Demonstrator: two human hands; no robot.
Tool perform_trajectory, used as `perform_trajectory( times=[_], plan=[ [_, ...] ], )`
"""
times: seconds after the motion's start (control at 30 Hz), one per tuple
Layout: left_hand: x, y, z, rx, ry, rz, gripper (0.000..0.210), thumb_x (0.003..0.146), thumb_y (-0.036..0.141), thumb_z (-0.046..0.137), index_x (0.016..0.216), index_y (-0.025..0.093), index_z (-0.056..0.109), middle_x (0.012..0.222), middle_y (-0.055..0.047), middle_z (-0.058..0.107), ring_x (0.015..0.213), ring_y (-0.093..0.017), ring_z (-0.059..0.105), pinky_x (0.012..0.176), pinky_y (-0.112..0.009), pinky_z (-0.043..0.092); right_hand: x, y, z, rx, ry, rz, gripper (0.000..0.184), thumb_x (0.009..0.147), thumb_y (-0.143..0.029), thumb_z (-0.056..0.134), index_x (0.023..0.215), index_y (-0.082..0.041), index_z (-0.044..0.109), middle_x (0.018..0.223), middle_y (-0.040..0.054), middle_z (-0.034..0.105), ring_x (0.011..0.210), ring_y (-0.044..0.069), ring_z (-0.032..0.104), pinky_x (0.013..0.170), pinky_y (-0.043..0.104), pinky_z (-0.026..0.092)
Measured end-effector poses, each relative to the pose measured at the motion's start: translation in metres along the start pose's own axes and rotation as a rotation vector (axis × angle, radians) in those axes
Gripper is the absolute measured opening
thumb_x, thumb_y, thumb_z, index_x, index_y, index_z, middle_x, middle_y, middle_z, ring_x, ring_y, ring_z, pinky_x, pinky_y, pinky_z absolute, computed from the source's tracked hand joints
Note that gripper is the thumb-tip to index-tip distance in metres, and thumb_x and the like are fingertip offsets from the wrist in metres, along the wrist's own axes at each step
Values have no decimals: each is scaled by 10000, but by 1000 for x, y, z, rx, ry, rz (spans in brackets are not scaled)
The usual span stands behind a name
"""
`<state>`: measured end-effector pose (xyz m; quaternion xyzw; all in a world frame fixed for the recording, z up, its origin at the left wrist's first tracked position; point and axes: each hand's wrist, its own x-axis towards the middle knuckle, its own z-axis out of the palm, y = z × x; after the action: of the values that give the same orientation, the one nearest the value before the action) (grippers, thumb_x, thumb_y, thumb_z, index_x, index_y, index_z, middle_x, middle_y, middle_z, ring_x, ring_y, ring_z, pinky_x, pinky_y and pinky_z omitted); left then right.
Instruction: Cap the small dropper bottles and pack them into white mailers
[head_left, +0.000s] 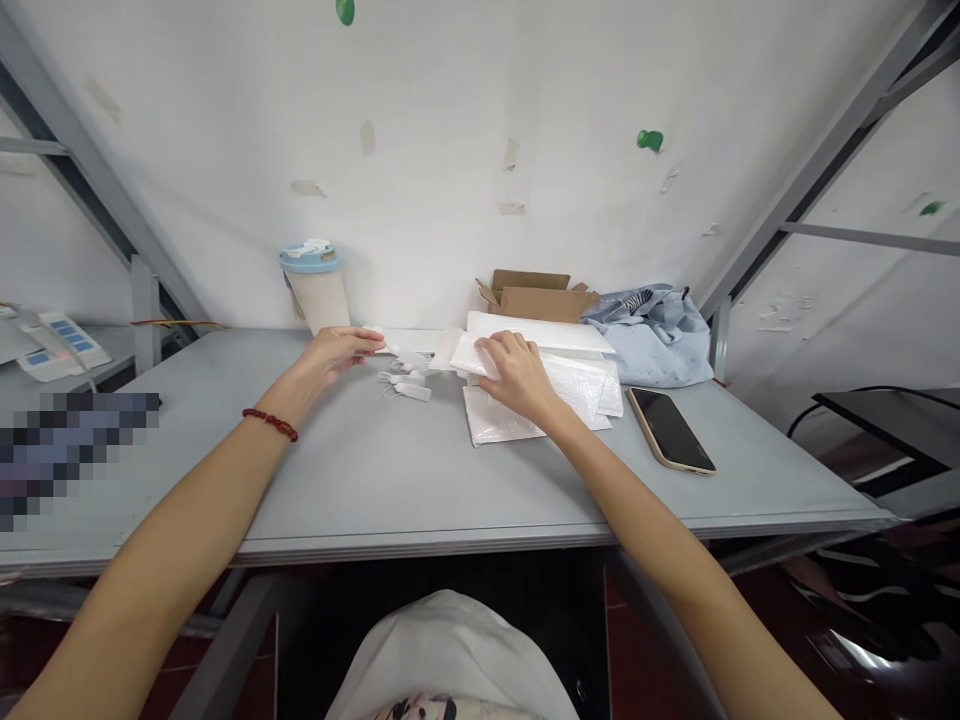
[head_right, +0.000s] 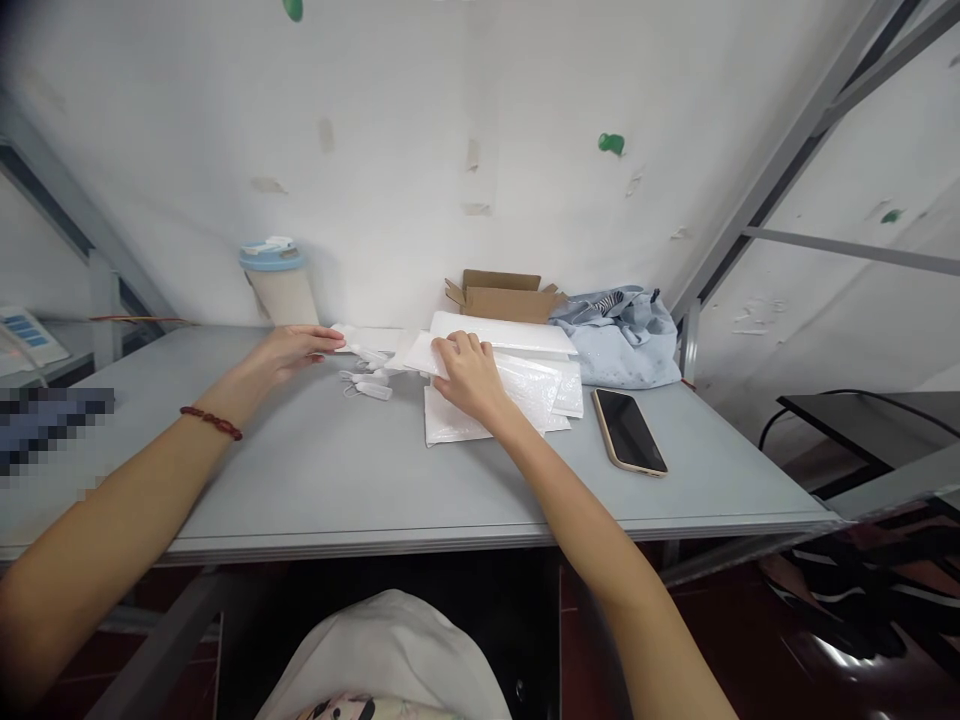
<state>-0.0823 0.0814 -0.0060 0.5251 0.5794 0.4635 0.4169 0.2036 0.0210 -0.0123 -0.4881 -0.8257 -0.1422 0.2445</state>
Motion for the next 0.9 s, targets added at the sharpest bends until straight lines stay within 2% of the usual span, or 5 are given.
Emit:
perform_trajectory(
  times=[0.2,0.4,0.6,0.77,0.9],
  plan=[
    [-4,9,7,-177,-53,74,271,491,251,812,706,184,662,726,-54,651,708,-177,586,634,-324,464,0,-1,0,20,14,3,345,796,-200,537,1140,-179,519,1136,129,542,1022,271,463,831,378,352],
    [-28,12,43,-287,-100,77,291,445,253,833,685,170,689,761,-49,669,711,-150,575,587,-258,417,-1,-7,-1,70,2,22,375,785,-210,551,1155,-164,522,1148,135,533,1044,274,458,851,388,365],
    [-49,14,68,-35,-201,186,287,562,398,777,755,186,752,686,-23,663,567,-102,456,508,-242,324,-2,-14,-1,111,24,11,390,765,-201,551,1153,-165,518,1125,131,544,1015,272,473,839,382,383],
    [-38,20,46,86,-99,280,311,659,449,672,764,169,755,749,-57,687,615,-133,502,519,-249,348,-1,-11,0,138,63,7,366,781,-219,535,1142,-163,515,1096,130,550,1013,272,471,829,381,388],
    [-19,17,12,465,-23,265,246,585,373,681,741,192,737,796,-54,715,795,-217,605,660,-276,429,-1,-8,0,133,68,19,359,793,-228,526,1144,-157,515,1093,133,549,1021,271,467,834,384,389]
  ],
)
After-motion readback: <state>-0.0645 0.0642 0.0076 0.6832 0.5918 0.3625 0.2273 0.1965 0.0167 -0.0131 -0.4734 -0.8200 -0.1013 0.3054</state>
